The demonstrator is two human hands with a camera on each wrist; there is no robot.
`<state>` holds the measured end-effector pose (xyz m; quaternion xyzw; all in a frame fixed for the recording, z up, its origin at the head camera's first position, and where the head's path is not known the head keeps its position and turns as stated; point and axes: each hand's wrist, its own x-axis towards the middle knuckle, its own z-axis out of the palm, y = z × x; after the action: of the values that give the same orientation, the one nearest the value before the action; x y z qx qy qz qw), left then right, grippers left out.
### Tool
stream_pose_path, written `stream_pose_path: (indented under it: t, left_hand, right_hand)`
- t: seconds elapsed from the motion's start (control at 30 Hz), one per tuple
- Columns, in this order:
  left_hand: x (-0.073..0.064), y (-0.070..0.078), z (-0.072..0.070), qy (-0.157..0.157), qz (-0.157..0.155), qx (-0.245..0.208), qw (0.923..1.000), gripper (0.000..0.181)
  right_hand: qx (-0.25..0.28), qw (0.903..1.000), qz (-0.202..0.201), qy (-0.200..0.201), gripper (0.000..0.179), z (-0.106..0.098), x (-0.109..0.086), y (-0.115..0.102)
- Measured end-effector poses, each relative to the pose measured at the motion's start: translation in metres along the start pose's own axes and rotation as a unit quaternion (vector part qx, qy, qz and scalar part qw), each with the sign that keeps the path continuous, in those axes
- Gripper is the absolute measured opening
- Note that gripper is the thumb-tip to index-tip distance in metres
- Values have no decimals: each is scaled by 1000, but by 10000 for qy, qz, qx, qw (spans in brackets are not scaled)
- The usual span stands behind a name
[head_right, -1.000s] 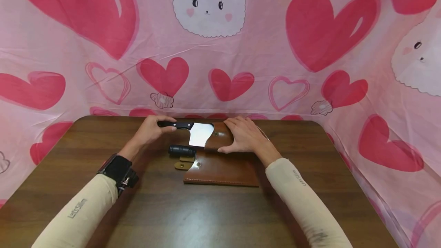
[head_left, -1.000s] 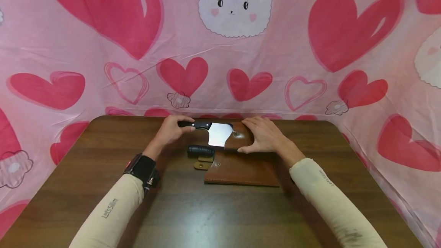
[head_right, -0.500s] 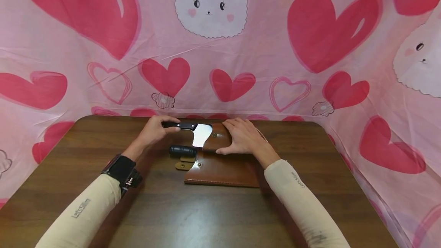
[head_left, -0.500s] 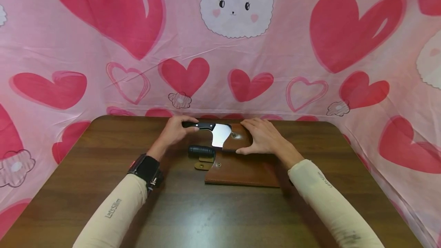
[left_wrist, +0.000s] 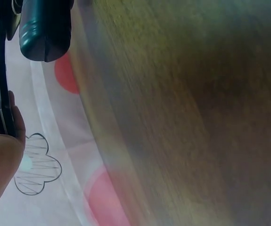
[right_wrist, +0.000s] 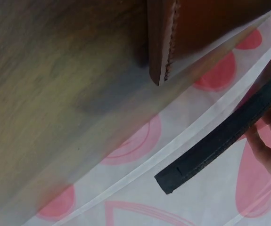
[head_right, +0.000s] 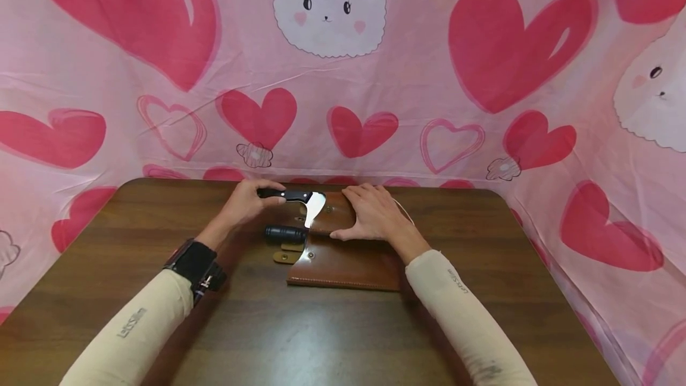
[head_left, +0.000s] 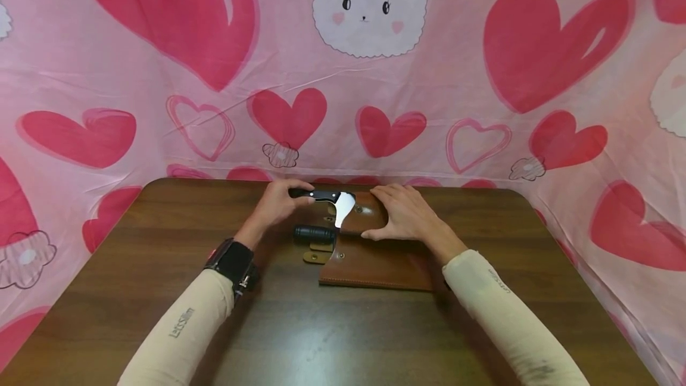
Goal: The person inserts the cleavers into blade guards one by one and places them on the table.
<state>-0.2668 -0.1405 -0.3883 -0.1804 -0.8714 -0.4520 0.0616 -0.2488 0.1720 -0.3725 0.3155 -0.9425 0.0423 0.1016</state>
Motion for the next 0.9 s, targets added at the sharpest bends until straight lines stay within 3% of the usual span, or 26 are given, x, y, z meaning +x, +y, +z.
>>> stream_pose_path:
  t: [0.3,0.9]
  left_hand:
    - [1,2,6,17,184,77,9998,25]
    - [3,10,7,-7,110,137,9998,23]
  right_hand:
    - [-18,10000,44,-24,103,0,1,-4]
    - [110,9999,63,-45,102,-2,2,-7]
